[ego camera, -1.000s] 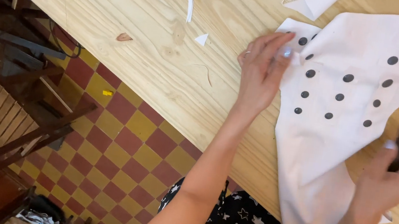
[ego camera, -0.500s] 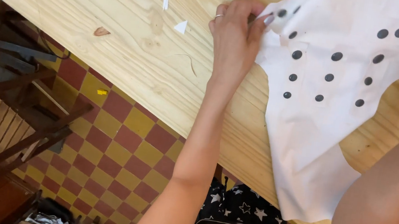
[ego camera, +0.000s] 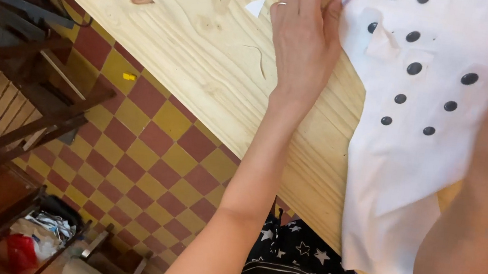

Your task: The person places a white fabric piece with black dots into a red snap fastener press and crimps it. They then use a screwdriver to mark positions on the fabric and continue attaching snap fasteners using the press. The person handles the fabric and tools throughout the process.

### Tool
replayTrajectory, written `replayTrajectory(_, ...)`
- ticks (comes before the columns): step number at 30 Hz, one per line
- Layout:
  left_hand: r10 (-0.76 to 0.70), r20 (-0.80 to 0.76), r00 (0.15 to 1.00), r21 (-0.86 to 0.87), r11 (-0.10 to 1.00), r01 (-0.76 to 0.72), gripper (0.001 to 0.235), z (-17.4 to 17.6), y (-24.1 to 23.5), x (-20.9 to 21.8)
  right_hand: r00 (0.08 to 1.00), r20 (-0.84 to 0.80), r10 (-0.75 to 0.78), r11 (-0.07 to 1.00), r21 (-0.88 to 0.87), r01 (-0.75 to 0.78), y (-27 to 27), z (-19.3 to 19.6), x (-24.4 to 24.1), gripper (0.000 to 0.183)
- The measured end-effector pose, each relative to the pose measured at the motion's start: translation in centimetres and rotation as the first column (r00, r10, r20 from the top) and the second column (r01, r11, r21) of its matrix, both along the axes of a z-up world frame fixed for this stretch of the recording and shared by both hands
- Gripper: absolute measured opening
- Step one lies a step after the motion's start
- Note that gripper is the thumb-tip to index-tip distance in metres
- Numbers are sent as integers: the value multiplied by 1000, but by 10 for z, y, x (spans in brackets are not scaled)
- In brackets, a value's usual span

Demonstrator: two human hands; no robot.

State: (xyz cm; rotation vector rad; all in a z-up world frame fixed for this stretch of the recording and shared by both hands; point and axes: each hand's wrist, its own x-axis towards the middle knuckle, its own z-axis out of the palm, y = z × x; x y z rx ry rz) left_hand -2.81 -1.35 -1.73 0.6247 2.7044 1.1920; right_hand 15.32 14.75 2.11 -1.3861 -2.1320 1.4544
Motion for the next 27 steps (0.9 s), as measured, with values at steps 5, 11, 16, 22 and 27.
replayTrajectory(5,-145,54,988,251,960,127,19,20,-13,10,878,79,473,590,711,-382,-69,-8,-57,61)
replayTrajectory(11,-277,12,961,162,949,272,25,-11,-17,16,972,-227,54,940,-316,-127,-55,17,-56,43)
replayTrajectory(16,-354,-142,924,87,926,368,34,-2,-14,8,890,-151,-430,803,-515,300,-25,20,-33,28)
replayTrajectory(22,-487,-167,857,-8,870,493,62,0,-12,0,939,-252,235,945,286,-160,-33,7,-33,43)
replayTrajectory(27,-536,-188,823,-55,843,536,60,3,-10,-6,914,-48,404,811,482,-333,-16,-6,-40,39)
